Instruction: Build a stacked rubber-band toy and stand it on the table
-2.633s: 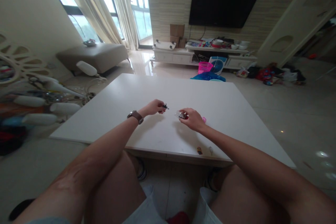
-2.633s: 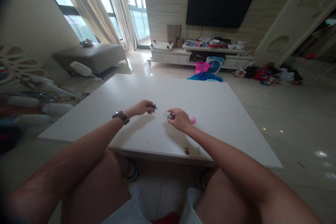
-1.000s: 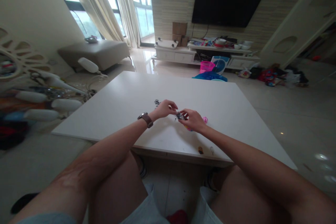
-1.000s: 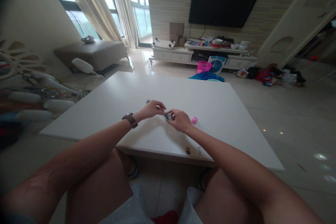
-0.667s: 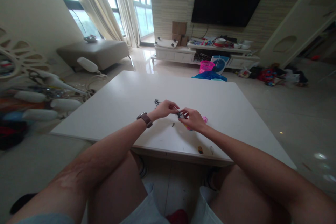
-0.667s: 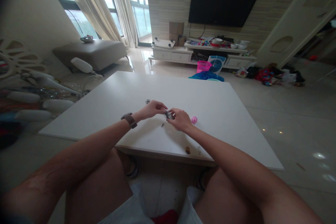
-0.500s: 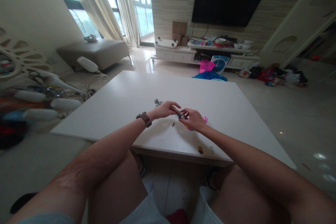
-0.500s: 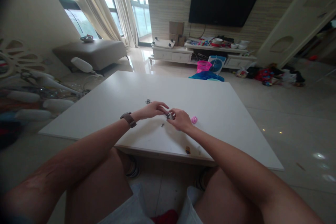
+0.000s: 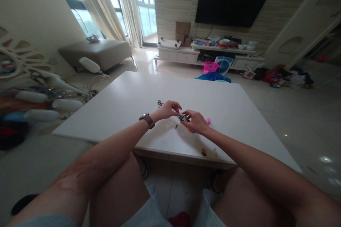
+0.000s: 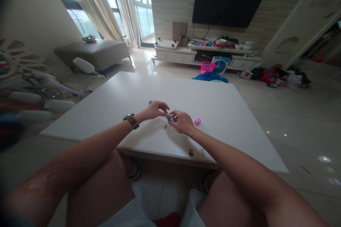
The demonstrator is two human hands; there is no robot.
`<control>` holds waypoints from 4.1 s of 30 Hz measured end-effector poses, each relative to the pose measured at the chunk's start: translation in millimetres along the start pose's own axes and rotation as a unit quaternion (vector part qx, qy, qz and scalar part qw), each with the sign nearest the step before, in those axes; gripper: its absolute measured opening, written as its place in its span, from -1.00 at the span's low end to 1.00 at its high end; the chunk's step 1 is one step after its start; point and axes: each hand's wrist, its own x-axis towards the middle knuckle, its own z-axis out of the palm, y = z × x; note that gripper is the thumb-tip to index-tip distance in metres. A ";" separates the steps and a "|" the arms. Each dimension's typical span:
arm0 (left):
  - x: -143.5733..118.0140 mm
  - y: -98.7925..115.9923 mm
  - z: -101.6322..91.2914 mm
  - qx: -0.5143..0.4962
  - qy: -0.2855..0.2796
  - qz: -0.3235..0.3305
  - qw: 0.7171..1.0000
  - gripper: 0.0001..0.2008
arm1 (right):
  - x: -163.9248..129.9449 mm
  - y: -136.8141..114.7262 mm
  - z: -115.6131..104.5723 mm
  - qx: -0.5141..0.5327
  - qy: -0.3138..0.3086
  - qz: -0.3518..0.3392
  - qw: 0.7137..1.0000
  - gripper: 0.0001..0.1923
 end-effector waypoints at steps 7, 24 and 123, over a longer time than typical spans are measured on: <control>-1.1 -1.5 3.5 -0.058 -0.009 -0.050 0.997 -0.77 | -0.3 -4.2 -1.5 -0.004 -0.001 -0.001 1.000 -0.68; -3.9 2.4 -12.8 -0.011 -0.061 -0.027 0.998 -0.72 | 0.3 -2.2 0.5 -0.007 0.004 -0.009 1.000 -0.67; 1.7 23.7 -5.2 0.170 -0.032 0.035 0.984 -0.86 | 0.0 -1.5 -11.4 -0.095 0.046 -0.022 0.994 -0.73</control>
